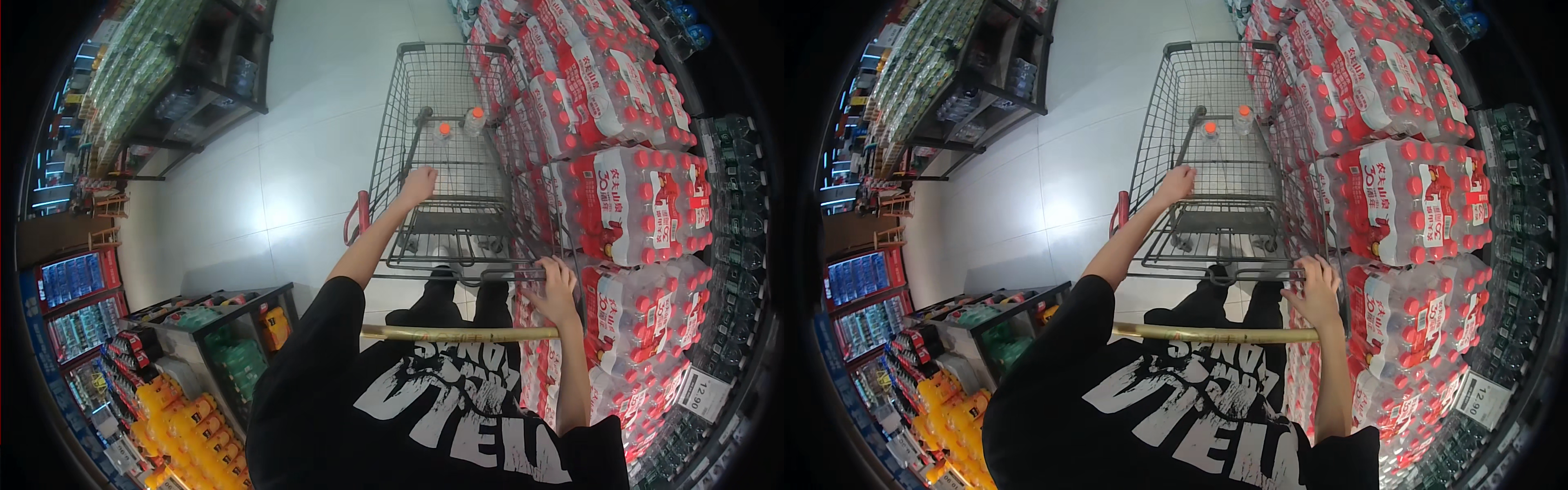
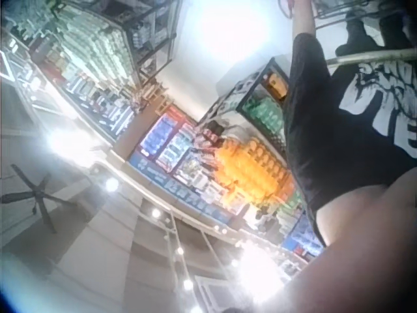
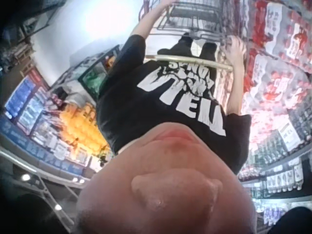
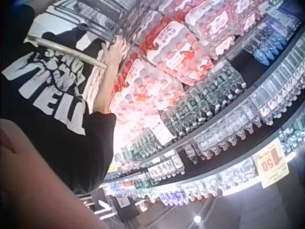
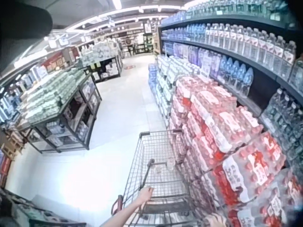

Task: Select and inspect various bottles of water from a supermarket shelf and place some into a shopping cart.

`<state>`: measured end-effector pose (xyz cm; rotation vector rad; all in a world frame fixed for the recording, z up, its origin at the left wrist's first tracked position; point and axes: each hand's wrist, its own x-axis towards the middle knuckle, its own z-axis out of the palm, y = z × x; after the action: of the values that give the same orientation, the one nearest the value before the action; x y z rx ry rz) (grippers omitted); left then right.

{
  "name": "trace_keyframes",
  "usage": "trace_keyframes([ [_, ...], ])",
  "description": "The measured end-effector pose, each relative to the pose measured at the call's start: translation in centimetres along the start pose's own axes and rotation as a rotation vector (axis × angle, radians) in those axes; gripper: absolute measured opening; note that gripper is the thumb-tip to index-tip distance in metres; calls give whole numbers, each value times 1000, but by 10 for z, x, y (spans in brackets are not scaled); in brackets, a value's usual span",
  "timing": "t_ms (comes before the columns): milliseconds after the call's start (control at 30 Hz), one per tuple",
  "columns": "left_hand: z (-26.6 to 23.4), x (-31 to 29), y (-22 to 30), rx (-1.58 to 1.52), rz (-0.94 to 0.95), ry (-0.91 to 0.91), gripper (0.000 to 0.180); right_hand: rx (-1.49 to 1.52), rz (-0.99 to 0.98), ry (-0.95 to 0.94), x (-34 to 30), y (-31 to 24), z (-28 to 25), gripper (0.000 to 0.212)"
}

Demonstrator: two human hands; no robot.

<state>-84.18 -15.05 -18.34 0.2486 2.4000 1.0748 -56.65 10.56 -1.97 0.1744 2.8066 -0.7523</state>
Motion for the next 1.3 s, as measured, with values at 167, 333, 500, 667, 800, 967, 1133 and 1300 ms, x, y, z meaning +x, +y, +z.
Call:
trace_keyframes([
  [167,27,39,-44,139,-23,22,32,-17,53,-57,-2,9,-7,67],
  [333,47,63,-26,236,-80,27,64,26,97,-79,-4,15,-10,65],
  [500,45,130,-51,232,30,292,73,-3,86,-124,1,16,-14,63],
  [667,55,160,-17,348,25,180,60,-14,125,-161,4,21,-16,62],
  [800,74,161,-11,550,-87,191,48,7,129,-179,2,20,-15,60],
  [967,83,175,-35,573,-141,124,40,12,107,-182,2,17,-12,61],
  [1133,83,167,-61,457,-137,80,48,-7,104,-173,2,17,-11,62],
  [1300,60,126,-78,220,-216,197,55,-10,77,-133,-1,15,-11,63],
])
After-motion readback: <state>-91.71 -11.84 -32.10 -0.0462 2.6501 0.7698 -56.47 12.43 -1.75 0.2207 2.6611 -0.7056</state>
